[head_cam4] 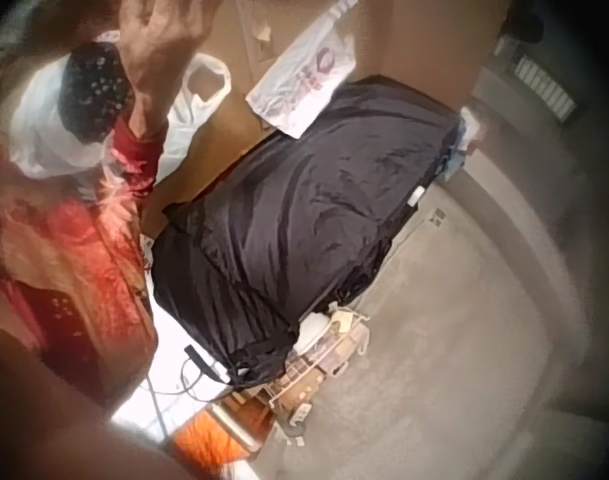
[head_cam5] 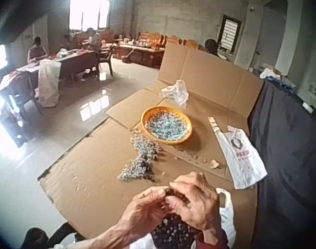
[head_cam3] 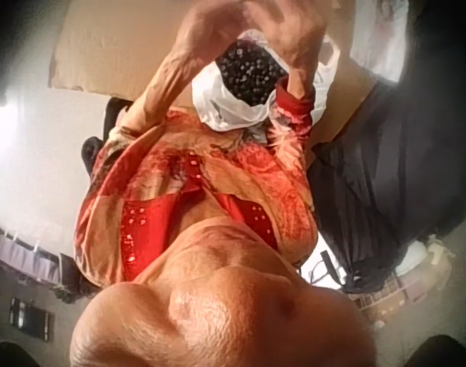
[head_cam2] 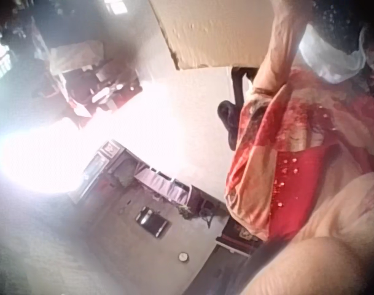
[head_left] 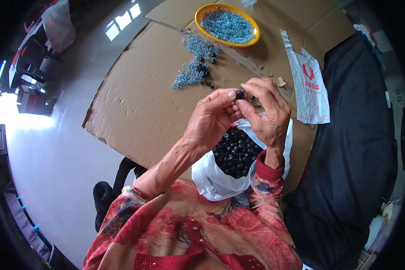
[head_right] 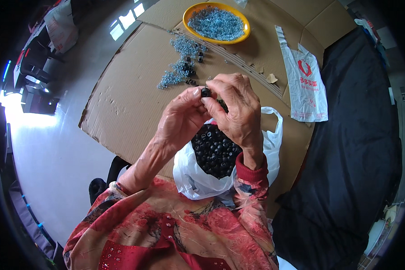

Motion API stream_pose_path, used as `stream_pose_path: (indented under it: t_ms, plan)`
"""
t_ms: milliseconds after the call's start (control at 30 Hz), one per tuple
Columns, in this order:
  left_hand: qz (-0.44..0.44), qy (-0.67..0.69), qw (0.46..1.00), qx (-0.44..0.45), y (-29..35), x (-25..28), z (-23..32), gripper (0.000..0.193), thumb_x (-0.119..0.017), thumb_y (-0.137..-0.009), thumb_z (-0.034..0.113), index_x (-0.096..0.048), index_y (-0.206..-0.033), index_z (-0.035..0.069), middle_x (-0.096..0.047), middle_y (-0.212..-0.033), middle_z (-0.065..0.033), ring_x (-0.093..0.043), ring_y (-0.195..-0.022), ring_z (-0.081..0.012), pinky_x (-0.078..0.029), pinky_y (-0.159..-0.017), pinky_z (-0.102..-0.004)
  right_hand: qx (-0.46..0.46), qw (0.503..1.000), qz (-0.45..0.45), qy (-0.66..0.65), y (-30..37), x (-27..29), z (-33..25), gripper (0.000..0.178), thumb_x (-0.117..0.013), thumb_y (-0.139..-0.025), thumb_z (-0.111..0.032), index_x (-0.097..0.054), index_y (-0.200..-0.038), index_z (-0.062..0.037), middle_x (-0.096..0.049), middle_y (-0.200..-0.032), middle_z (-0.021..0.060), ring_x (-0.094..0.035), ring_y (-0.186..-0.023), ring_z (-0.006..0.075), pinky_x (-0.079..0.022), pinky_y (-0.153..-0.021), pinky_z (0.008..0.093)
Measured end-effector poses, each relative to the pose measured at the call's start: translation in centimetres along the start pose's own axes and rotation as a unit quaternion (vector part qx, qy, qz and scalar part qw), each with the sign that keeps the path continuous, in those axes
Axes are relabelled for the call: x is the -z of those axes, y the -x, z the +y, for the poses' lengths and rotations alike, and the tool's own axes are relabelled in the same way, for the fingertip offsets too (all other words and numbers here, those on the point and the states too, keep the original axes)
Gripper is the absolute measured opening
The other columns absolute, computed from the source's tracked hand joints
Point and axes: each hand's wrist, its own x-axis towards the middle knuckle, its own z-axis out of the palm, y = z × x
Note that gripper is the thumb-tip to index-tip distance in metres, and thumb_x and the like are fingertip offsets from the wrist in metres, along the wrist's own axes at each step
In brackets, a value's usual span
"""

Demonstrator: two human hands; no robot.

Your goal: The person is manually inserting small blue plastic pins into black plastic circular components.

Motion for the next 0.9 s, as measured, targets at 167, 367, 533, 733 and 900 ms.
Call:
stream_pose_path:
  t_ms: [167,367,533,733,900]
  plan:
    - [-0.058,-0.01,0.998,0.026,-0.7,1.4,0.8,0.02,-0.052,-0.089,0.021,-0.055,-0.099,0.004,-0.06,-0.091,-0.0053,-0.058,-0.083,-0.015,-0.046,-0.086,-0.0374,0.01,1.0,-0.015,0.002,-0.1,-0.1,0.1,0.035,-0.072,-0.061,0.0,-0.059,-0.093,-0.0032,-0.058,-0.089,0.0091,-0.055,-0.079,0.0248,-0.047,-0.069,0.0347]
    - [-0.046,-0.15,0.988,-0.01,-1.4,1.9,1.4,0.021,-0.052,-0.09,0.021,-0.057,-0.093,0.001,-0.061,-0.088,-0.007,-0.061,-0.08,-0.0164,-0.05,-0.08,-0.0369,0.014,0.999,-0.044,0.019,-0.1,-0.4,0.1,0.035,-0.071,-0.06,0.001,-0.06,-0.094,-0.004,-0.058,-0.089,0.0083,-0.055,-0.081,0.0262,-0.046,-0.072,0.0353]
    - [-0.068,-0.064,0.995,0.017,-1.1,1.4,1.1,0.021,-0.054,-0.089,0.018,-0.058,-0.098,-0.001,-0.06,-0.086,-0.0071,-0.059,-0.078,-0.0148,-0.051,-0.078,-0.0352,0.003,1.0,-0.016,0.004,0.3,0.0,0.2,0.035,-0.071,-0.061,0.001,-0.06,-0.094,-0.0042,-0.058,-0.089,0.008,-0.056,-0.078,0.0241,-0.047,-0.068,0.0333]
    - [-0.088,-0.027,0.993,0.075,-0.7,1.7,0.5,0.025,-0.051,-0.091,0.02,-0.057,-0.103,-0.002,-0.061,-0.092,-0.008,-0.059,-0.086,-0.0158,-0.049,-0.085,-0.0359,-0.008,1.0,-0.005,-0.027,0.6,0.2,0.1,0.033,-0.072,-0.063,0.0,-0.061,-0.093,-0.0047,-0.059,-0.089,0.0077,-0.057,-0.075,0.022,-0.048,-0.064,0.0315]
    - [-0.117,-0.014,0.989,0.085,-0.7,1.7,0.5,0.025,-0.053,-0.09,0.02,-0.057,-0.103,-0.001,-0.061,-0.095,-0.0085,-0.059,-0.088,-0.0165,-0.047,-0.087,-0.0368,-0.012,1.0,-0.01,-0.025,0.7,0.1,-0.2,0.031,-0.072,-0.063,0.0,-0.06,-0.092,-0.0042,-0.059,-0.089,0.0081,-0.057,-0.075,0.022,-0.048,-0.064,0.0314]
